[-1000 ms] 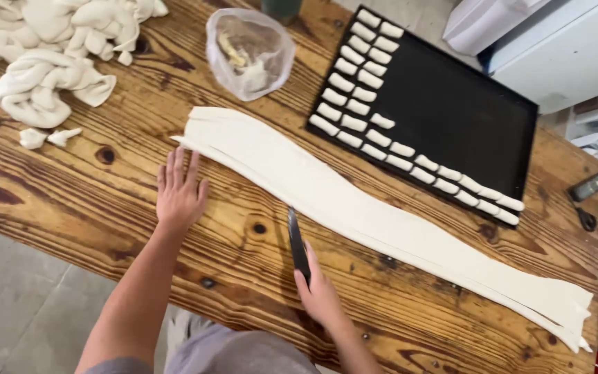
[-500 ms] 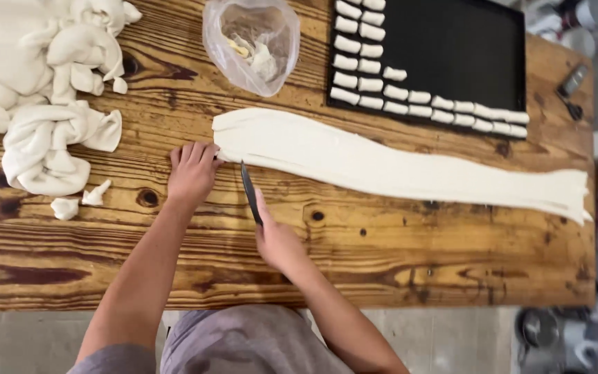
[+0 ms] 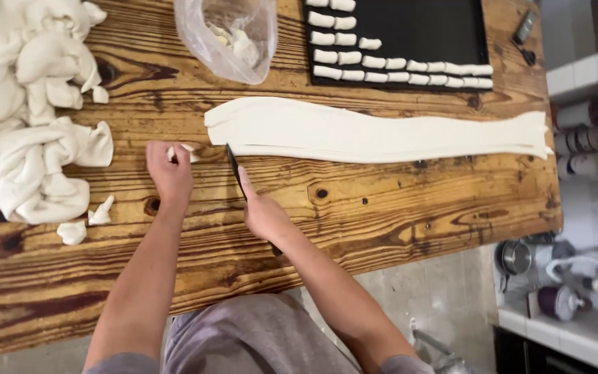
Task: Cutting dough into small pieces and arranging them on a baking tray
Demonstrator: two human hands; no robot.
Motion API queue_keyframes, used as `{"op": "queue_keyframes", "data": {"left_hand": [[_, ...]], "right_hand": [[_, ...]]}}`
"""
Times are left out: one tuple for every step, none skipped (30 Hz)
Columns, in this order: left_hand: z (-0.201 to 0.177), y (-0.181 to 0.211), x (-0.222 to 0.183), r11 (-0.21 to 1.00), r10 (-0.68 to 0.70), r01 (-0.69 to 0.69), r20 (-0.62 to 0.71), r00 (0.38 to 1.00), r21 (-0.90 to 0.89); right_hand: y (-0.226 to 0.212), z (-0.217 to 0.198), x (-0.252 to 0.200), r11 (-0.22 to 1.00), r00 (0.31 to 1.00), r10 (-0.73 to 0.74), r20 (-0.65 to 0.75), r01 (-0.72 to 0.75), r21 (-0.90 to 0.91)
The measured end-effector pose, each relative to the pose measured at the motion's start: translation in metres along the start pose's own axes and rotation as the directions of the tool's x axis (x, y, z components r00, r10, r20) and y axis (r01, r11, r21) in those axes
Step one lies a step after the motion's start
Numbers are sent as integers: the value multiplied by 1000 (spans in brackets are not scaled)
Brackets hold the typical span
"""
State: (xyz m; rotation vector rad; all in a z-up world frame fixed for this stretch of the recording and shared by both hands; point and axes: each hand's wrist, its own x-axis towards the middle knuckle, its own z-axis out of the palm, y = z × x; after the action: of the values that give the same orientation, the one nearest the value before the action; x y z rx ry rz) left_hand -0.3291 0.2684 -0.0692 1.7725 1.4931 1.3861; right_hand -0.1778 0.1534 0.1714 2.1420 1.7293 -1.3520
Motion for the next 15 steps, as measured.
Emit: {"op": "queue_keyframes", "data": {"left_hand": [[-7, 18, 9, 999, -8, 8, -16, 1000, -47], [-16, 36, 13, 996, -28, 25, -37, 999, -88], [-23, 49, 14, 996, -30, 27, -29, 999, -91], [-26, 63, 18, 995, -32, 36, 39, 999, -91], [-30, 77, 22, 995, -34, 44, 107, 994, -91], [-25, 66, 23, 994, -41, 51, 107, 993, -92], [-19, 56, 24, 999, 37, -34, 74, 997, -42], [-17, 46, 18, 993, 114, -115, 62, 992, 12], [-20, 39, 5, 994, 105, -106, 78, 991, 12], [-13, 30, 7, 995, 93, -95, 80, 992, 21], [-7, 23, 8, 996, 80, -83, 82, 993, 31], [-7, 23, 8, 995, 93, -95, 85, 992, 23], [-6, 23, 7, 993, 98, -103, 96, 991, 50], [-5, 22, 5, 991, 102, -111, 114, 988, 76], [-4, 24, 8, 990, 112, -121, 124, 986, 67]], "right_hand": [[-1, -5, -9, 999, 999, 39, 32, -38, -36], [-2, -9, -18, 994, 994, 76, 73, -70, -79], [-4, -14, -25, 994, 994, 83, 75, -77, -75], [-6, -23, -30, 991, 991, 131, -24, -132, -24], [-7, -31, -35, 983, 976, 183, -120, -181, 32], [-2, -28, -27, 982, 976, 186, -116, -184, 28], [4, -25, -20, 988, 982, 154, -107, -155, 1], [11, -17, -18, 991, 987, 132, -90, -133, -13], [16, -14, -21, 989, 986, 144, -79, -145, -5], [20, -18, -19, 992, 990, 123, -70, -124, -14], [24, -22, -17, 994, 993, 101, -60, -103, -23], [27, -31, -26, 994, 992, 104, -73, -106, -17], [30, -40, -36, 992, 991, 118, -59, -121, -45], [34, -47, -47, 988, 990, 138, -42, -141, -68], [45, -46, -41, 987, 988, 147, -51, -149, -57]]}}
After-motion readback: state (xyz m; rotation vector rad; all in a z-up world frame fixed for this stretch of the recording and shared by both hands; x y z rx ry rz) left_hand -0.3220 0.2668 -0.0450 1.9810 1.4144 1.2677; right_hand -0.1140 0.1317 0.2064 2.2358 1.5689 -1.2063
